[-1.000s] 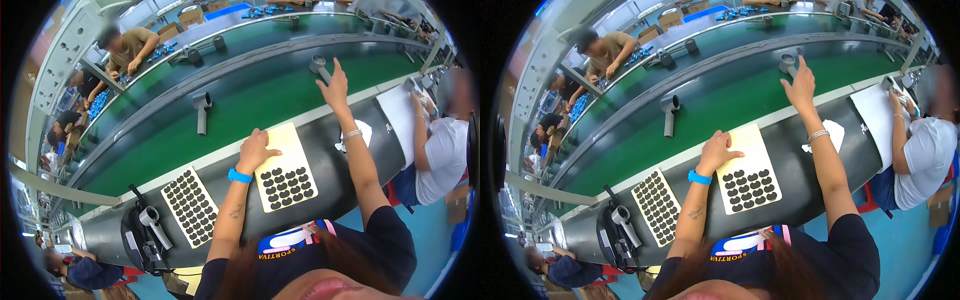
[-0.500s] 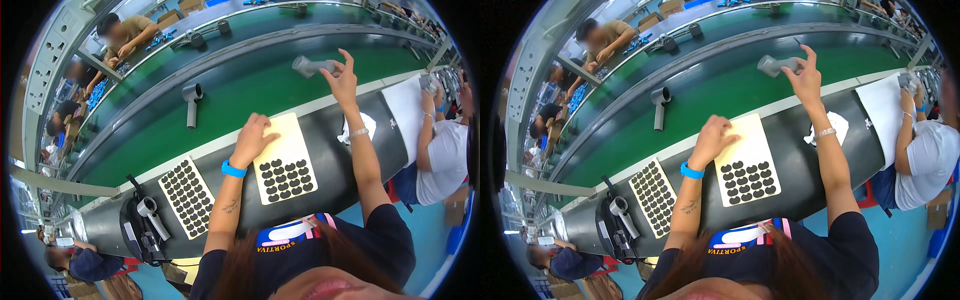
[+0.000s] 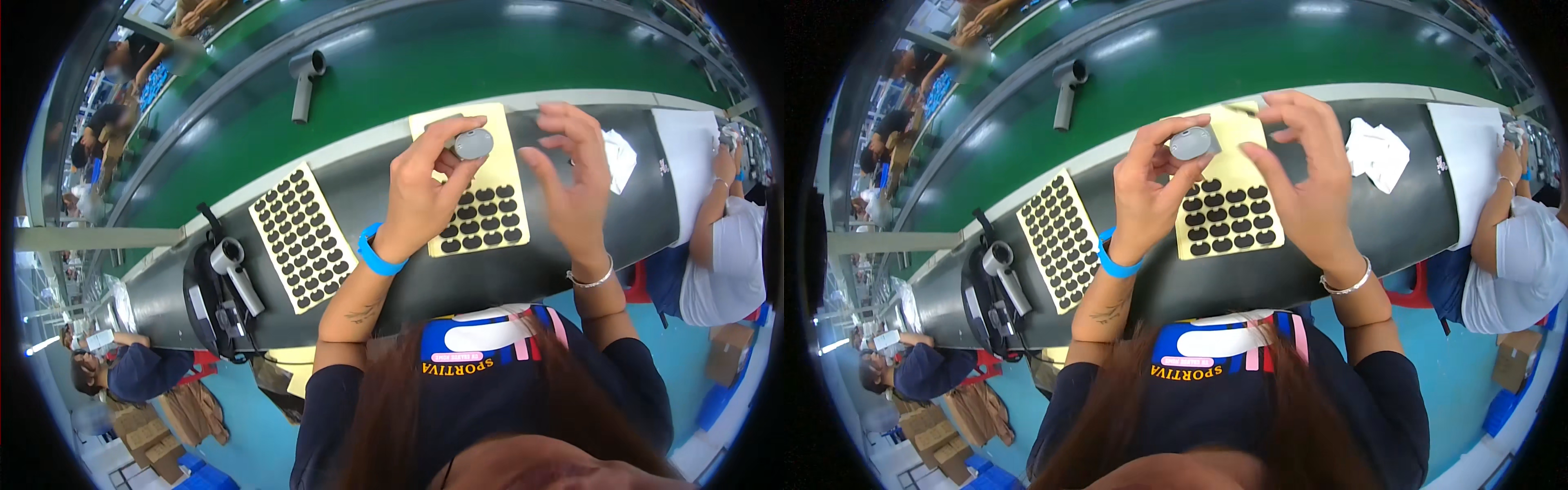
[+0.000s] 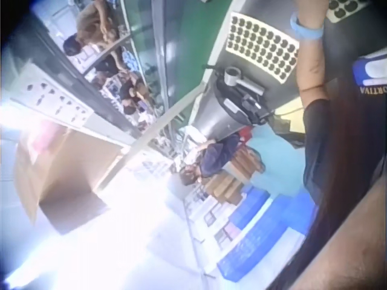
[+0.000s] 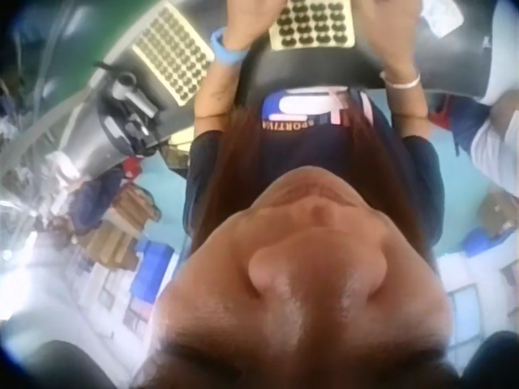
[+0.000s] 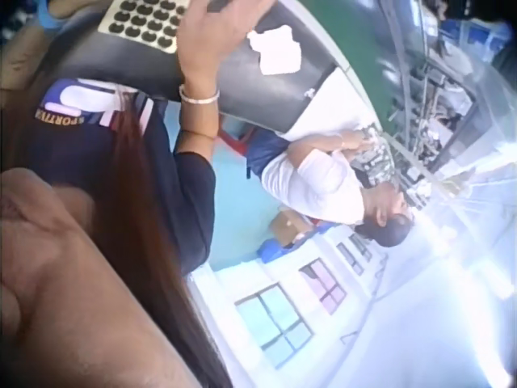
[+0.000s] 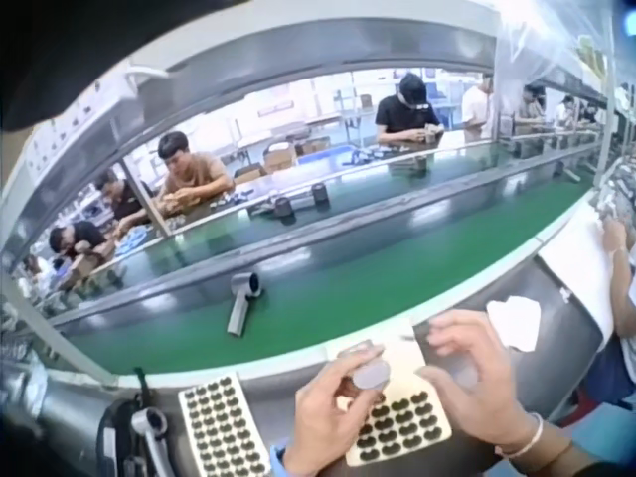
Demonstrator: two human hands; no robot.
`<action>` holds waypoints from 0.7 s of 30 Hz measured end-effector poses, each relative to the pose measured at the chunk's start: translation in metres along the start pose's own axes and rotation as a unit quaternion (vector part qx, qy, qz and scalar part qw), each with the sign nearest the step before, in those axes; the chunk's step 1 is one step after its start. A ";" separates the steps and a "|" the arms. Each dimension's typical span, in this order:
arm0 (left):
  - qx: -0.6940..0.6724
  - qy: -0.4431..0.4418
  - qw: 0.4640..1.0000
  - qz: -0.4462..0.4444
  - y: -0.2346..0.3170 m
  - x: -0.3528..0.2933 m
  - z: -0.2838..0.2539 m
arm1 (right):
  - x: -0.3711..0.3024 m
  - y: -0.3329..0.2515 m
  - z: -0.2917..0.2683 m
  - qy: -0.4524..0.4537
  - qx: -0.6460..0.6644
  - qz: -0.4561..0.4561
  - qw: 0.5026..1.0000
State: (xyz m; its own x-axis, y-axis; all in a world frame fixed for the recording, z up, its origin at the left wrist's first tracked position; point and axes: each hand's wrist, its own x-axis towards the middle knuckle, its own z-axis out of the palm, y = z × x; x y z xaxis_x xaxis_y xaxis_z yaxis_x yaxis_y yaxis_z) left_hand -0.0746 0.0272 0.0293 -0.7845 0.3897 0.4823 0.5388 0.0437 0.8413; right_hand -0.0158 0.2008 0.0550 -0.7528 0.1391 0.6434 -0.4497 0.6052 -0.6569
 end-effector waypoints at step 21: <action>-0.121 -0.050 0.989 -0.068 0.003 -0.053 0.000 | -0.031 -0.027 -0.004 -0.146 0.258 0.241 0.924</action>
State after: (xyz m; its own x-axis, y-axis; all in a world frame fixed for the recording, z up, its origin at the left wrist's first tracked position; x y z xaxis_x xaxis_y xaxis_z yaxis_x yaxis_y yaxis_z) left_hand -0.0309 0.0065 0.0065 -0.8038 0.4856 0.3436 0.3313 -0.1144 0.9366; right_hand 0.0218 0.1835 0.0541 -0.9893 0.0323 0.1426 -0.1404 0.0623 -0.9881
